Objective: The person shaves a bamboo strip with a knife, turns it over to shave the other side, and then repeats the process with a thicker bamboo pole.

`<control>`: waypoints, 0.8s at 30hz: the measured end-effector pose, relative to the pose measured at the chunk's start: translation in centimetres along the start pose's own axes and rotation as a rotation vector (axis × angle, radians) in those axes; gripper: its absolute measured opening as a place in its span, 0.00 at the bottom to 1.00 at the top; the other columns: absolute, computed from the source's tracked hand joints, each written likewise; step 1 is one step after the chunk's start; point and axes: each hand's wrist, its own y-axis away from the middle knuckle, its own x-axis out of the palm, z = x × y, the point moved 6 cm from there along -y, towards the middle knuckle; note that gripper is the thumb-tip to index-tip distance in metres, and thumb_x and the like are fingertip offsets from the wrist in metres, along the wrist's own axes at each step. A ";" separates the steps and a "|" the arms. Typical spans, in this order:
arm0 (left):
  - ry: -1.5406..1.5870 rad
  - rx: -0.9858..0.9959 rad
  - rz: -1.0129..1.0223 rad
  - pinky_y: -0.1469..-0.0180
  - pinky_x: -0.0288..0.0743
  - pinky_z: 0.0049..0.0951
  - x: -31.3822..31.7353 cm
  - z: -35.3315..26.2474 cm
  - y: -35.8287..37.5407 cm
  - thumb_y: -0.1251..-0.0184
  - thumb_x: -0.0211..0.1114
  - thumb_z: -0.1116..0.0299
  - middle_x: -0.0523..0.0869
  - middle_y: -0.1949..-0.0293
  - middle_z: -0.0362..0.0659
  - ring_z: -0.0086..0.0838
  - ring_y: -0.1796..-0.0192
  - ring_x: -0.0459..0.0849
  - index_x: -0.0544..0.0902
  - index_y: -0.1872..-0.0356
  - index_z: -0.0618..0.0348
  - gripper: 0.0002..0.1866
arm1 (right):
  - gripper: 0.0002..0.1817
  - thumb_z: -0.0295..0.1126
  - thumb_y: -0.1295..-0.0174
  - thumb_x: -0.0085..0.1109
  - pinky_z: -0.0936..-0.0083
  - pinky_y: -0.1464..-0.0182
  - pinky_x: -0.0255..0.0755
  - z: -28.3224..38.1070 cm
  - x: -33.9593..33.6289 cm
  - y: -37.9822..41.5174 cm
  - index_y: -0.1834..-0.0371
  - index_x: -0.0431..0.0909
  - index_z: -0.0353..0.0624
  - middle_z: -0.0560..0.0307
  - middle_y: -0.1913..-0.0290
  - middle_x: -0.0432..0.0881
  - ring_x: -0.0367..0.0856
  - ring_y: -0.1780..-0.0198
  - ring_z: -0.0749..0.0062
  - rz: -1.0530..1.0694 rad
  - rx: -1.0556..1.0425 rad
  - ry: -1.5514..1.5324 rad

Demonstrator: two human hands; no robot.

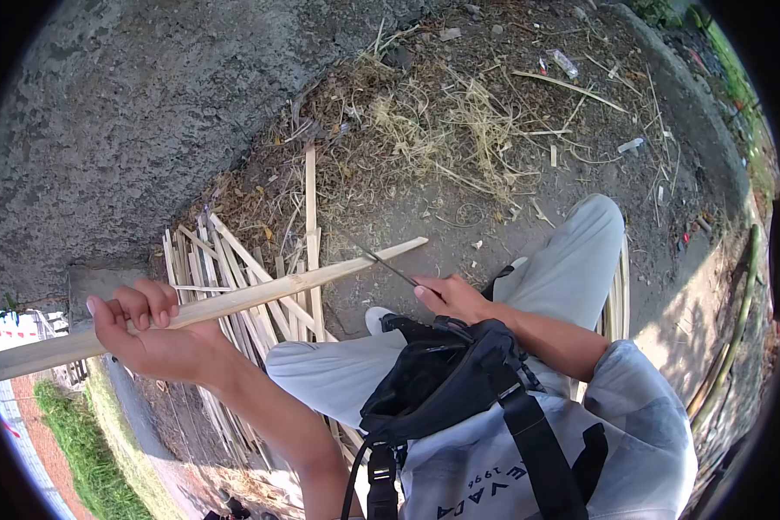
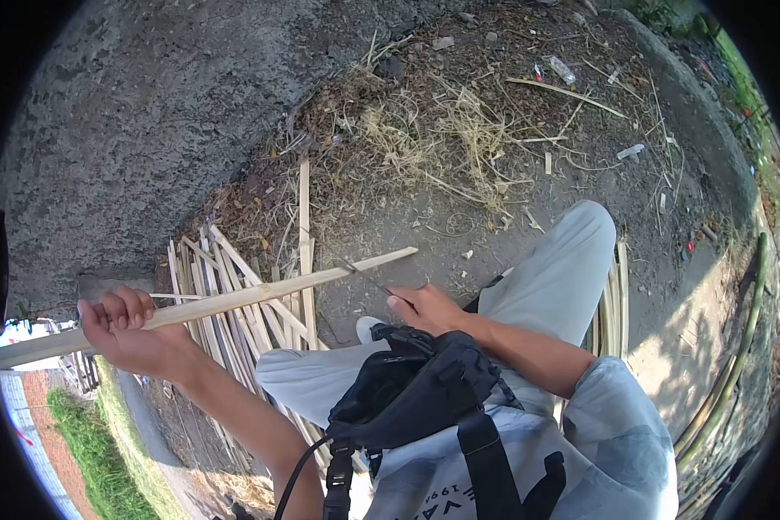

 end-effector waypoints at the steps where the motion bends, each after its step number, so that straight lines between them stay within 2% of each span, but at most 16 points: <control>1: -0.082 0.014 -0.107 0.78 0.47 0.20 0.1 0.0 0.0 0.25 0.54 0.62 0.55 0.82 0.33 0.17 0.82 0.56 0.57 0.79 0.48 0.20 | 0.18 0.39 0.27 0.45 0.56 0.50 0.77 1.8 0.4 0.5 0.42 0.77 0.44 0.35 0.63 0.84 0.84 0.62 0.40 0.034 -0.107 -0.073; 4: -0.148 0.027 -0.165 0.78 0.51 0.22 1.0 0.3 -0.1 0.25 0.54 0.63 0.56 0.81 0.33 0.17 0.81 0.56 0.60 0.77 0.49 0.19 | 0.19 0.39 0.27 0.46 0.54 0.50 0.77 2.6 1.5 -0.5 0.40 0.77 0.46 0.35 0.64 0.85 0.84 0.61 0.40 -0.263 -0.509 -0.057; 7: -0.166 0.038 -0.170 0.77 0.51 0.23 1.3 0.3 -0.1 0.24 0.54 0.64 0.58 0.80 0.33 0.17 0.81 0.56 0.61 0.76 0.50 0.17 | 0.20 0.40 0.28 0.47 0.51 0.51 0.77 -1.7 2.0 -2.1 0.39 0.76 0.44 0.37 0.63 0.85 0.84 0.60 0.39 -0.228 -0.094 0.217; 10: -0.168 0.051 -0.174 0.77 0.51 0.23 1.4 0.1 0.4 0.25 0.54 0.65 0.57 0.81 0.33 0.17 0.81 0.56 0.60 0.77 0.49 0.18 | 0.21 0.40 0.28 0.47 0.51 0.52 0.78 -10.2 2.2 -4.6 0.38 0.74 0.42 0.38 0.63 0.85 0.84 0.60 0.38 -0.057 0.246 0.433; 13: -0.126 0.069 -0.113 0.78 0.49 0.21 2.1 -0.1 0.8 0.25 0.55 0.64 0.57 0.82 0.32 0.17 0.82 0.56 0.59 0.79 0.48 0.20 | 0.22 0.40 0.28 0.47 0.50 0.54 0.77 -8.6 1.3 -2.7 0.35 0.71 0.41 0.38 0.65 0.85 0.83 0.63 0.37 -0.082 0.134 0.370; 16: -0.059 0.083 0.004 0.79 0.48 0.20 2.8 -0.2 1.3 0.26 0.55 0.63 0.56 0.83 0.32 0.16 0.83 0.55 0.59 0.81 0.47 0.21 | 0.23 0.40 0.27 0.46 0.49 0.54 0.76 0.3 -0.2 -0.2 0.33 0.70 0.42 0.37 0.65 0.84 0.82 0.63 0.36 0.022 -0.156 0.152; 19: -0.030 0.073 0.065 0.79 0.47 0.20 3.0 -0.3 1.6 0.25 0.55 0.62 0.55 0.84 0.32 0.16 0.83 0.55 0.58 0.82 0.46 0.22 | 0.24 0.41 0.27 0.45 0.49 0.54 0.76 1.0 0.8 -1.0 0.32 0.69 0.41 0.36 0.65 0.84 0.82 0.62 0.36 -0.130 -0.462 -0.043; 22: -0.012 0.063 0.073 0.80 0.46 0.19 3.1 -0.3 1.5 0.25 0.55 0.62 0.55 0.84 0.32 0.16 0.84 0.54 0.58 0.83 0.46 0.23 | 0.24 0.42 0.27 0.45 0.49 0.54 0.76 -2.7 1.4 -2.4 0.32 0.69 0.43 0.35 0.64 0.83 0.82 0.61 0.37 -0.081 -0.041 0.094; 24: -0.007 0.064 0.068 0.80 0.45 0.19 2.8 -0.3 1.4 0.25 0.55 0.62 0.55 0.84 0.32 0.16 0.84 0.53 0.57 0.83 0.46 0.23 | 0.24 0.42 0.27 0.45 0.49 0.55 0.76 -9.1 2.9 -4.1 0.31 0.69 0.46 0.34 0.63 0.83 0.83 0.61 0.37 -0.048 0.185 0.329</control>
